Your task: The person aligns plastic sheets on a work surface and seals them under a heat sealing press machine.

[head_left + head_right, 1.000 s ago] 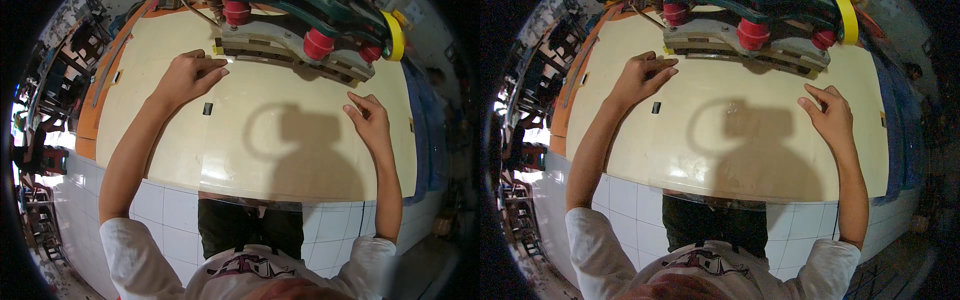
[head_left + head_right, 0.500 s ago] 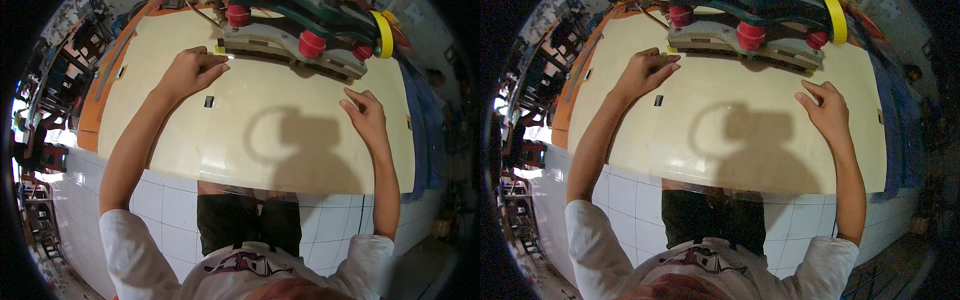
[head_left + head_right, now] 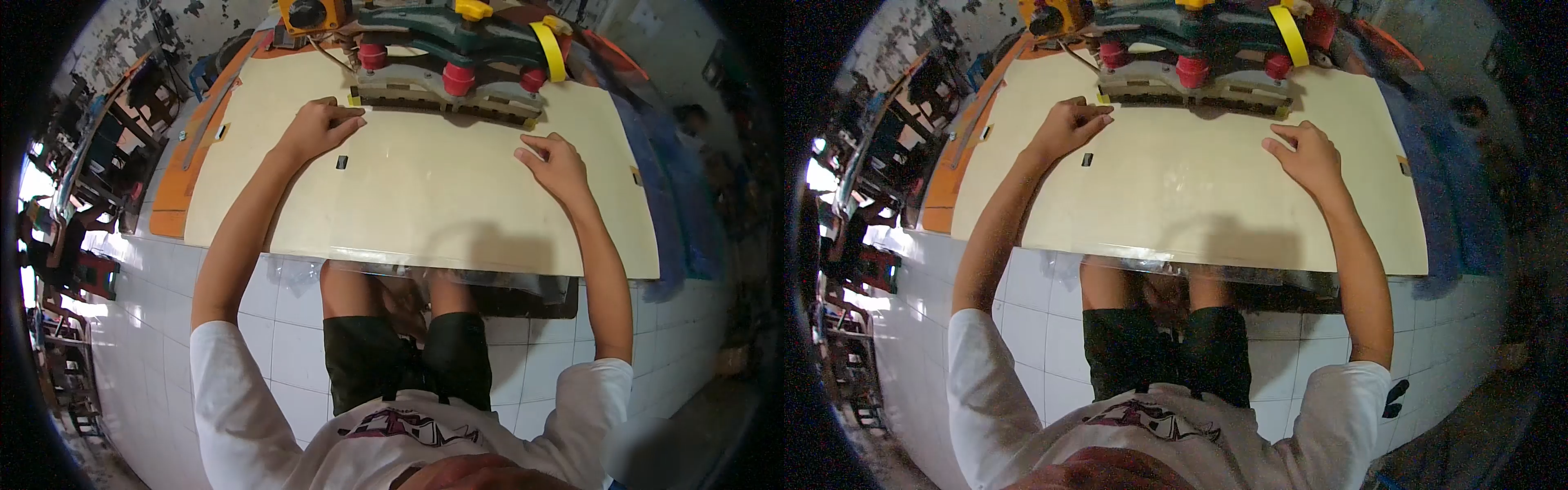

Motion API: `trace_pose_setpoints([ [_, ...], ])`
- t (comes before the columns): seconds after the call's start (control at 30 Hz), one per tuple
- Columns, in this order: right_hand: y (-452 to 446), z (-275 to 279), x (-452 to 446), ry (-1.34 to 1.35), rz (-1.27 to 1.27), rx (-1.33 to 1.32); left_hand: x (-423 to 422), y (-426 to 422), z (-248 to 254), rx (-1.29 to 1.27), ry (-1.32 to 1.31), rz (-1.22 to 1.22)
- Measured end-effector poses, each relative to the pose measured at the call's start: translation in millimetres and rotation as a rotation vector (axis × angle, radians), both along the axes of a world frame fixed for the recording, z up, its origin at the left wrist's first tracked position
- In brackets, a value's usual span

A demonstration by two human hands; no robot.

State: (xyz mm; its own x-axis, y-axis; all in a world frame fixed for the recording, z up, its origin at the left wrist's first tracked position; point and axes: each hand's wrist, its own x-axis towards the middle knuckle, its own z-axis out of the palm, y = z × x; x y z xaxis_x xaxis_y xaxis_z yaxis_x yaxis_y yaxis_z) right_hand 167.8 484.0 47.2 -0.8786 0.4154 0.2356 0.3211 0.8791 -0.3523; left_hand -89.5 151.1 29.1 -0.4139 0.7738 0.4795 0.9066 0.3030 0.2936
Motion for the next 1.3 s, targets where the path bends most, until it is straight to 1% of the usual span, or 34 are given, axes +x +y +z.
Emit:
trace_pose_setpoints([
  [0.03, -0.4, -3.4, 0.5, 0.065, 0.012, 0.007, 1.0, -0.2, 0.9, -0.014, -0.033, 0.013],
  [0.07, 0.3, -4.3, 0.4, 0.07, 0.015, 0.01, 1.7, -1.1, 0.8, -0.029, -0.069, 0.026],
  [0.13, 1.0, -4.6, -0.3, 0.062, 0.017, 0.017, 2.8, -1.9, 1.3, -0.006, -0.05, 0.002],
  [0.3, -3.1, -4.4, -0.4, 0.051, -0.002, 0.001, 1.7, 0.7, -1.5, -0.047, -0.061, 0.092],
  [0.4, -2.7, -3.6, -1.1, 0.022, -0.01, -0.014, 0.3, 0.1, -4.8, -0.002, -0.055, 0.052],
  [0.57, -2.7, -4.0, -2.8, -0.018, -0.035, -0.023, 3.7, 0.9, -2.3, -0.014, -0.081, 0.074],
  [0.73, 0.2, -8.8, -4.6, 0.047, -0.011, -0.056, 2.9, 3.2, -3.5, 0.011, -0.119, 0.038],
  [0.8, -2.9, -6.1, -4.8, 0.05, -0.015, -0.073, 5.7, 5.0, -0.2, 0.034, -0.128, 0.071],
  [1.0, -2.1, -8.4, -5.9, 0.101, 0.006, -0.095, 7.2, 6.9, 3.0, -0.041, -0.219, 0.097],
  [1.07, -3.2, -7.6, -5.5, 0.107, 0.009, -0.089, 5.8, 7.4, 2.0, -0.064, -0.197, 0.133],
  [1.1, -3.8, -6.9, -5.9, 0.092, -0.003, -0.088, 2.8, 8.7, -4.9, 0.023, -0.124, 0.106],
  [1.3, -2.6, -8.9, -5.7, 0.081, -0.007, -0.075, 3.2, 8.6, -6.0, 0.04, -0.149, 0.087],
])
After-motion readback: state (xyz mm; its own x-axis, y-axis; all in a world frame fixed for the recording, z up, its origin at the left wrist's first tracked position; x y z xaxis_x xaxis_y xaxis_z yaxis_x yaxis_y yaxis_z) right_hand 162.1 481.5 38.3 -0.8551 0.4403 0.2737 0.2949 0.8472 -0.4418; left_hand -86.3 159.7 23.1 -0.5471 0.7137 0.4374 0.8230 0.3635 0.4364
